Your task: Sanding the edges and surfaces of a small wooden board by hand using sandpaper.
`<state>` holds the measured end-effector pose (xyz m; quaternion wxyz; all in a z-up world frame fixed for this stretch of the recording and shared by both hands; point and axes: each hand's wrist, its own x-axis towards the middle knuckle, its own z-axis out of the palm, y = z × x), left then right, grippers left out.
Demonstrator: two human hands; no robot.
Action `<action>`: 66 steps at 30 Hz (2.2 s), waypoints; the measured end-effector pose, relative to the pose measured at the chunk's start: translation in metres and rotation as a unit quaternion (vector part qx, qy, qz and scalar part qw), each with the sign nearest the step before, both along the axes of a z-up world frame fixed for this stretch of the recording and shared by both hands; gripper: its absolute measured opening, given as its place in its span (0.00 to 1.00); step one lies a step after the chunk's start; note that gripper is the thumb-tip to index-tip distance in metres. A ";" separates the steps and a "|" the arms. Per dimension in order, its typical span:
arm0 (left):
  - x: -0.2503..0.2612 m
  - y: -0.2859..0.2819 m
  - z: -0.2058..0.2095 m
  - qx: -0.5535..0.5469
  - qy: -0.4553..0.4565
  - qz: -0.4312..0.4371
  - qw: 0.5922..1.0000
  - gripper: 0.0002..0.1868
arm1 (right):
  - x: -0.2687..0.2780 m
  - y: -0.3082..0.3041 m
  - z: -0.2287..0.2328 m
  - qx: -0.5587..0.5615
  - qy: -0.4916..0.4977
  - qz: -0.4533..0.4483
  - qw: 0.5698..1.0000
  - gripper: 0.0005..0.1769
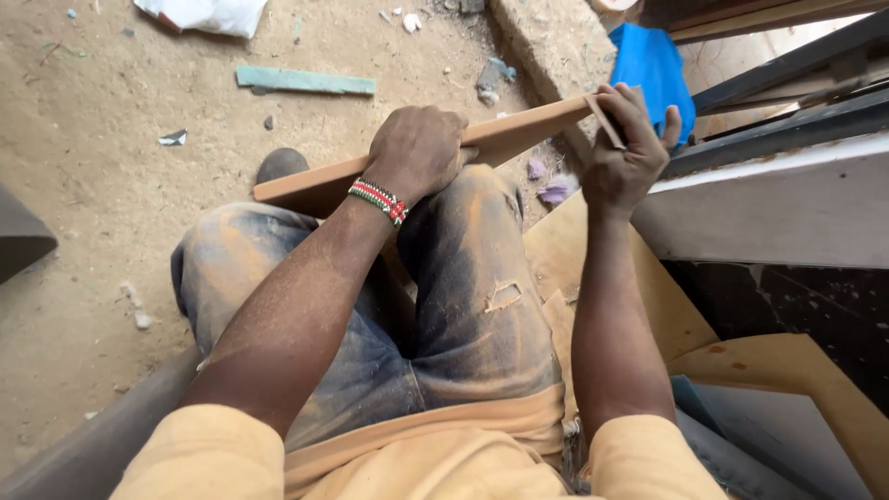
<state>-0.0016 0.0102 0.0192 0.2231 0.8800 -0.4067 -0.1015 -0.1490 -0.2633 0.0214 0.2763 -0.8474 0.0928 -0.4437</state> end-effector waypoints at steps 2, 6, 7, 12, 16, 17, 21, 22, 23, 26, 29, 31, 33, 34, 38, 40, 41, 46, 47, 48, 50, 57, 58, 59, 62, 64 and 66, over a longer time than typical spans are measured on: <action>0.003 -0.001 0.004 0.013 0.004 0.000 1.000 0.13 | 0.008 0.024 0.001 -0.028 0.002 0.020 0.999 0.09; 0.000 0.005 0.002 0.042 0.016 0.001 0.999 0.15 | 0.006 0.053 0.004 -0.089 -0.003 0.096 0.991 0.06; 0.002 0.005 0.003 0.046 0.016 0.003 0.999 0.15 | 0.005 0.018 -0.006 -0.085 -0.003 0.098 0.992 0.06; 0.003 -0.005 -0.018 0.064 -0.073 0.002 0.995 0.24 | -0.002 -0.004 0.014 -0.099 0.101 -0.049 0.989 0.16; 0.009 0.000 -0.007 0.024 -0.006 0.003 1.000 0.14 | -0.001 0.024 0.020 -0.146 0.048 0.045 0.987 0.16; 0.005 0.000 -0.011 0.014 -0.020 -0.004 1.000 0.15 | -0.006 0.007 0.016 -0.188 0.060 0.006 0.980 0.15; 0.003 0.001 -0.018 0.001 -0.058 -0.011 0.998 0.15 | -0.012 -0.043 -0.003 -0.076 0.054 -0.049 0.994 0.20; 0.001 -0.001 -0.013 -0.006 -0.065 -0.012 0.998 0.15 | -0.019 -0.028 0.006 -0.082 0.047 -0.052 0.994 0.20; 0.003 -0.001 -0.009 0.018 -0.033 -0.005 0.999 0.14 | -0.020 -0.011 0.012 0.000 0.049 -0.044 0.998 0.21; 0.006 0.002 -0.009 0.042 -0.003 0.006 0.999 0.14 | -0.019 0.017 0.019 0.092 0.073 -0.009 0.993 0.26; 0.001 0.004 -0.012 0.031 -0.003 -0.001 1.000 0.14 | -0.032 0.013 0.010 0.092 0.122 -0.008 0.988 0.25; 0.006 0.002 -0.012 0.023 -0.010 0.000 1.000 0.13 | -0.030 -0.001 0.004 0.084 0.140 -0.022 0.986 0.23; 0.001 0.003 -0.017 0.020 -0.009 0.003 1.000 0.14 | -0.034 -0.011 0.000 0.079 0.160 -0.044 0.983 0.23; 0.002 0.003 -0.018 0.022 -0.005 0.003 1.000 0.14 | -0.030 -0.015 -0.003 0.081 0.164 -0.044 0.982 0.23; 0.007 0.000 -0.016 0.020 0.001 0.001 1.000 0.15 | -0.017 -0.005 -0.013 -0.050 0.122 -0.041 0.990 0.27; 0.007 0.000 -0.011 0.024 0.005 -0.003 1.000 0.15 | -0.012 -0.013 -0.025 -0.095 0.131 -0.055 0.985 0.27; 0.005 0.001 -0.009 0.022 0.006 -0.002 1.000 0.14 | -0.013 -0.030 -0.037 -0.096 0.123 -0.072 0.985 0.28; -0.002 0.000 -0.008 0.077 -0.052 -0.002 0.996 0.23 | -0.011 0.004 -0.006 -0.052 0.143 -0.113 0.982 0.15; -0.001 0.000 -0.007 0.077 -0.046 0.004 0.996 0.22 | -0.012 0.007 -0.013 -0.070 0.152 -0.094 0.981 0.16; -0.001 0.001 -0.006 0.077 -0.039 0.010 0.996 0.21 | -0.014 0.009 -0.021 -0.088 0.161 -0.075 0.980 0.17; 0.001 -0.003 -0.009 0.047 -0.055 0.009 0.997 0.20 | -0.010 -0.014 -0.025 -0.097 0.150 -0.088 0.980 0.15; -0.004 0.001 -0.004 0.069 -0.035 0.023 0.997 0.21 | -0.009 0.044 -0.015 -0.036 0.150 -0.050 0.987 0.16; -0.002 -0.002 -0.002 0.069 -0.038 0.022 0.997 0.21 | -0.006 0.033 -0.014 -0.035 0.147 -0.052 0.987 0.16; -0.004 0.000 -0.001 0.047 -0.028 0.023 0.998 0.20 | -0.007 0.027 -0.016 -0.064 0.137 -0.087 0.985 0.16; -0.010 0.006 -0.006 0.032 -0.019 0.025 0.999 0.20 | -0.007 0.015 -0.020 -0.045 0.131 -0.140 0.980 0.15; -0.007 0.000 -0.004 0.027 -0.035 0.024 0.999 0.20 | -0.001 0.017 -0.022 -0.008 0.116 -0.162 0.980 0.18; -0.006 0.003 0.005 0.054 0.008 0.040 0.998 0.21 | 0.005 0.041 -0.031 -0.027 0.140 -0.129 0.981 0.24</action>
